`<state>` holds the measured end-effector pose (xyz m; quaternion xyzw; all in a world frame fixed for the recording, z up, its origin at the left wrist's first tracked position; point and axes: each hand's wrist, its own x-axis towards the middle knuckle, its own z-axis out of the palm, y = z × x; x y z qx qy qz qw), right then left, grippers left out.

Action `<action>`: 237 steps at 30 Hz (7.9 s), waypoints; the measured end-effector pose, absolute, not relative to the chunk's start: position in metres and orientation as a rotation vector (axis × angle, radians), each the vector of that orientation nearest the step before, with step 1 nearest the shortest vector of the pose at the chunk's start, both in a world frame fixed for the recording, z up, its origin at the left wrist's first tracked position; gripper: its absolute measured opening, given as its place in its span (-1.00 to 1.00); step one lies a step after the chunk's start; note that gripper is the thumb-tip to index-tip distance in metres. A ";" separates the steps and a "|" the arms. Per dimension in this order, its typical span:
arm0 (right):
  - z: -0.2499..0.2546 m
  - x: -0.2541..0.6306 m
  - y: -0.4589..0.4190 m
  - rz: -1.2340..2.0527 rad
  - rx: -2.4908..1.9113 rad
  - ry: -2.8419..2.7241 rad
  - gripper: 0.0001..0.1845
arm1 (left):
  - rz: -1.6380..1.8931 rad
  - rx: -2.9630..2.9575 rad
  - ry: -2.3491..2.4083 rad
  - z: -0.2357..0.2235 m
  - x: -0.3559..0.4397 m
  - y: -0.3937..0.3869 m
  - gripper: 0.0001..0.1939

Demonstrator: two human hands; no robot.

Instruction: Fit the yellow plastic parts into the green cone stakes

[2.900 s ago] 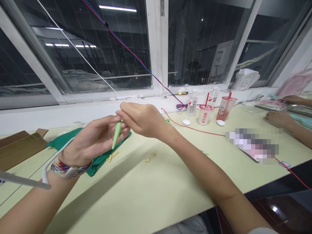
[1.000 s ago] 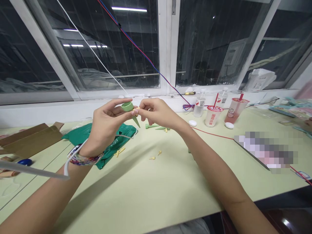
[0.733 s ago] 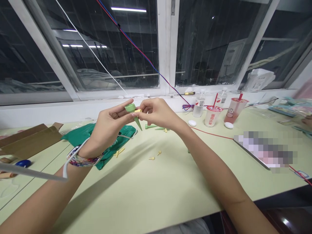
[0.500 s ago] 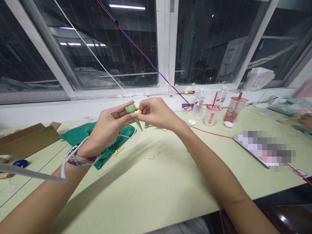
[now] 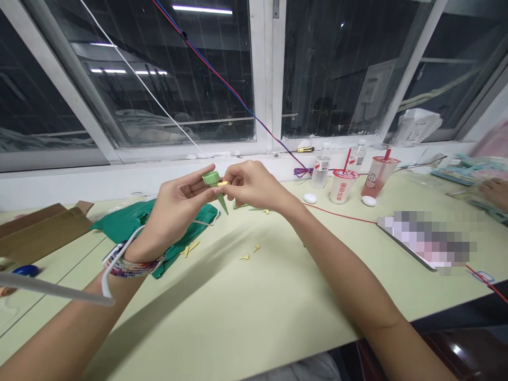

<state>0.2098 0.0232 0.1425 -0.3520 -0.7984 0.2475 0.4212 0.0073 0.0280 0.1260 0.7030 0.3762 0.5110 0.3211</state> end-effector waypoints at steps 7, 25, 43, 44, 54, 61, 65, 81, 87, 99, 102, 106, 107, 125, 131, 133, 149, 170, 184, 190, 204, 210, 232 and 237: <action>0.142 0.211 0.022 0.701 -0.901 -1.977 -0.85 | 1.320 1.872 1.040 0.126 0.009 0.024 -0.16; 0.147 0.228 0.033 0.604 -0.962 -2.033 -0.70 | 1.167 1.932 1.047 0.120 0.012 0.029 0.07; 0.085 0.259 0.110 0.555 -1.427 -1.877 -0.80 | 1.062 2.440 1.247 0.104 0.004 0.042 -0.11; 0.079 0.264 0.116 0.455 -1.543 -1.868 -0.78 | 1.050 2.479 1.253 0.104 0.004 0.042 -0.13; 0.045 0.283 0.132 0.152 -2.024 -1.815 -0.62 | 1.008 2.496 1.213 0.107 0.007 0.038 -0.33; 0.058 0.289 0.124 0.207 -2.129 -1.854 -0.56 | 1.024 2.487 1.199 0.109 0.009 0.034 -0.37; 0.091 0.301 0.108 0.435 -2.169 -1.952 -0.70 | 1.026 2.520 1.165 0.109 0.011 0.031 -0.44; 0.064 0.344 -0.002 0.463 -2.466 -2.293 -0.51 | 1.127 2.540 1.068 0.122 0.007 0.031 -0.58; 0.052 0.334 0.005 0.349 -2.325 -2.355 -0.55 | 1.161 2.547 1.046 0.125 0.003 0.032 -0.61; 0.124 0.214 0.040 0.665 -1.056 -1.889 -0.76 | 1.137 2.400 1.045 0.129 0.006 0.026 -0.63; 0.136 0.186 0.051 0.939 -0.850 -1.711 -0.75 | 1.321 2.401 1.032 0.134 0.004 0.025 -0.61; 0.134 0.167 0.064 1.036 -0.739 -1.618 -0.65 | 1.506 2.377 1.126 0.141 -0.005 0.032 -0.63; 0.129 0.165 0.068 0.994 -0.744 -1.616 -0.65 | 1.519 2.353 1.152 0.142 -0.009 0.034 -0.63; 0.017 0.106 0.079 -0.031 -0.889 -2.921 -0.67 | 1.459 2.012 0.957 0.162 -0.021 0.027 -0.57; 0.013 0.114 0.085 -0.004 -0.975 -2.868 -0.74 | 1.429 1.997 0.964 0.161 -0.021 0.027 -0.35; 0.013 0.115 0.085 0.025 -0.990 -2.864 -0.72 | 1.448 2.011 1.000 0.160 -0.022 0.029 -0.35; 0.050 0.140 0.087 0.203 -0.941 -2.594 -0.87 | 1.498 2.080 1.030 0.156 -0.022 0.033 -0.49; 0.138 0.184 0.043 -0.034 -0.424 -1.811 -0.89 | 1.654 2.077 0.834 0.147 -0.014 0.032 -0.47; 0.136 0.181 0.038 0.123 -0.411 -1.741 -0.93 | 1.523 1.986 1.007 0.152 -0.013 0.025 -0.45; 0.138 0.182 0.035 0.198 -0.477 -1.765 -0.93 | 1.537 1.969 1.055 0.156 -0.011 0.017 -0.48; 0.152 0.199 0.021 0.537 -0.474 -1.878 -0.89 | 1.566 1.948 1.128 0.156 0.004 -0.004 -0.54; 0.159 0.202 0.019 0.715 -0.492 -1.866 -0.75 | 1.594 1.998 1.087 0.156 0.008 -0.009 -0.54; 0.161 0.202 0.028 0.812 -0.446 -1.710 -0.59 | 1.499 1.803 0.812 0.158 0.002 0.003 -0.75; 0.164 0.208 0.024 0.856 -0.445 -1.731 -0.60 | 1.574 1.855 0.843 0.158 0.005 -0.001 -0.65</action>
